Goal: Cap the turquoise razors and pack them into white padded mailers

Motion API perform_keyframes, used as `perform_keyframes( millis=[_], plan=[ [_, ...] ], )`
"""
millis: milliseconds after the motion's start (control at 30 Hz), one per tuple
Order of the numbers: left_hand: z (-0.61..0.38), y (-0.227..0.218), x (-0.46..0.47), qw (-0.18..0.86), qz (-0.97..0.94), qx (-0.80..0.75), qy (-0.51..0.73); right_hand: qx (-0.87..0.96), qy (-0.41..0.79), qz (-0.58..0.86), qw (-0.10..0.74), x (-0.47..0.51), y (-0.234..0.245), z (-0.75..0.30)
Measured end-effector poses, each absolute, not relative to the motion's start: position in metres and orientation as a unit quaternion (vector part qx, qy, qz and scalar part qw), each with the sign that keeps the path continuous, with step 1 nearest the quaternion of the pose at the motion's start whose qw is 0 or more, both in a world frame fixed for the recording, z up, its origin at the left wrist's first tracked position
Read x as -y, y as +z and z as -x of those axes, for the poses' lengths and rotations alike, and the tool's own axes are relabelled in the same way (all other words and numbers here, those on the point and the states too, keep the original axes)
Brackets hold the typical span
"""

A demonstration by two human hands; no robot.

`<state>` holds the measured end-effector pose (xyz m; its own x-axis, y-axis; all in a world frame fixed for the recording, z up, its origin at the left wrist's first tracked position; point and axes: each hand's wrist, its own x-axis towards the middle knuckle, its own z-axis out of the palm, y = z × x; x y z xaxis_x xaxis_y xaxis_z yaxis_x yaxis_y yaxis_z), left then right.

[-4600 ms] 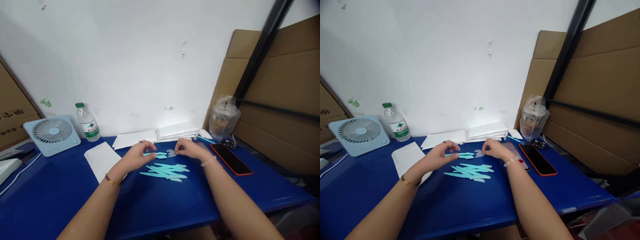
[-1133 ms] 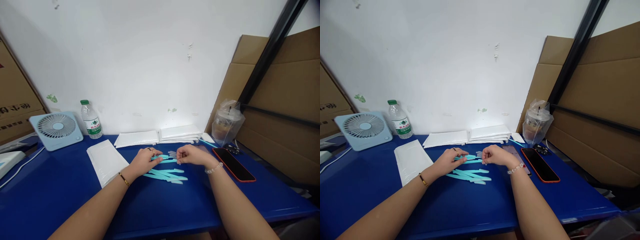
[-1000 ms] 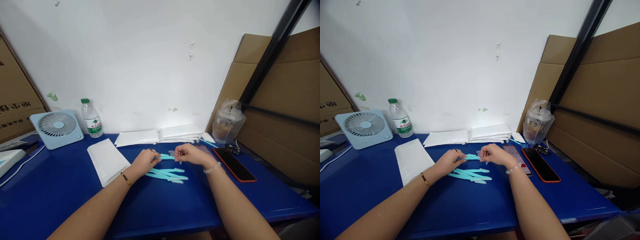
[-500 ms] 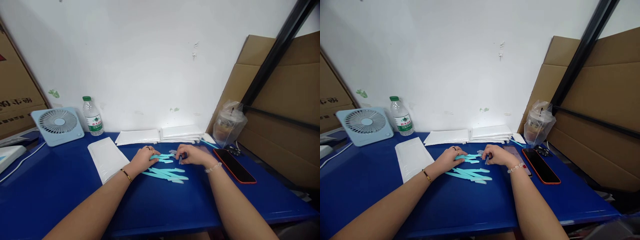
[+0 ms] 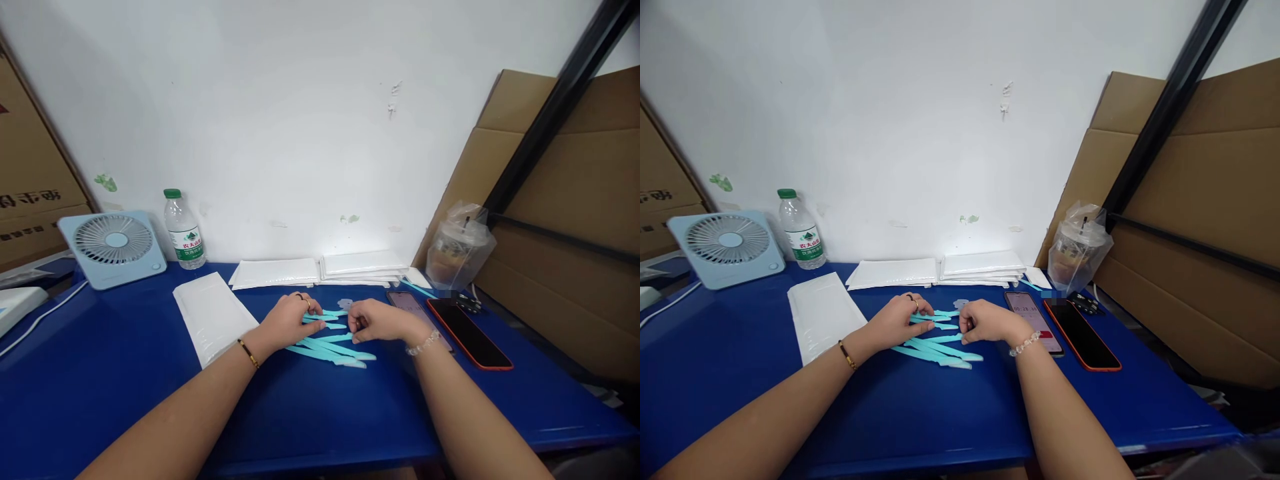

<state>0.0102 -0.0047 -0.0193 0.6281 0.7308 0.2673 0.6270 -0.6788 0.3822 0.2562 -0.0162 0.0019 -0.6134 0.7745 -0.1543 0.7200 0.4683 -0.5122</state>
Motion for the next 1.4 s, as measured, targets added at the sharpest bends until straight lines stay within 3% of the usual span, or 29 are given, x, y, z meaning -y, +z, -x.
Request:
perform_keyframes(
  millis=[333,700,967,1100,1233,1400],
  plan=[
    [-0.014,-0.019,0.004,0.127,-0.911,-0.355,0.166,0.825,0.291,0.459,0.155,0.011,0.000,-0.257],
    [-0.001,-0.026,-0.008,0.098,-0.887,-0.410,0.190,0.789,0.308,0.507,0.158,0.003,-0.003,-0.275],
    [-0.005,-0.028,-0.005,0.131,-0.900,-0.385,0.158,0.837,0.319,0.444,-0.026,0.023,0.011,-0.259],
    [-0.008,-0.015,0.006,0.165,-0.891,-0.373,0.198,0.849,0.295,0.438,0.021,0.021,0.007,-0.254],
    [-0.013,-0.008,0.013,0.212,-0.897,-0.356,0.151,0.859,0.252,0.435,0.098,0.020,0.007,-0.254],
    [-0.013,-0.010,0.009,0.166,-0.897,-0.381,0.150,0.839,0.260,0.454,0.149,0.015,0.005,-0.263]
  ],
)
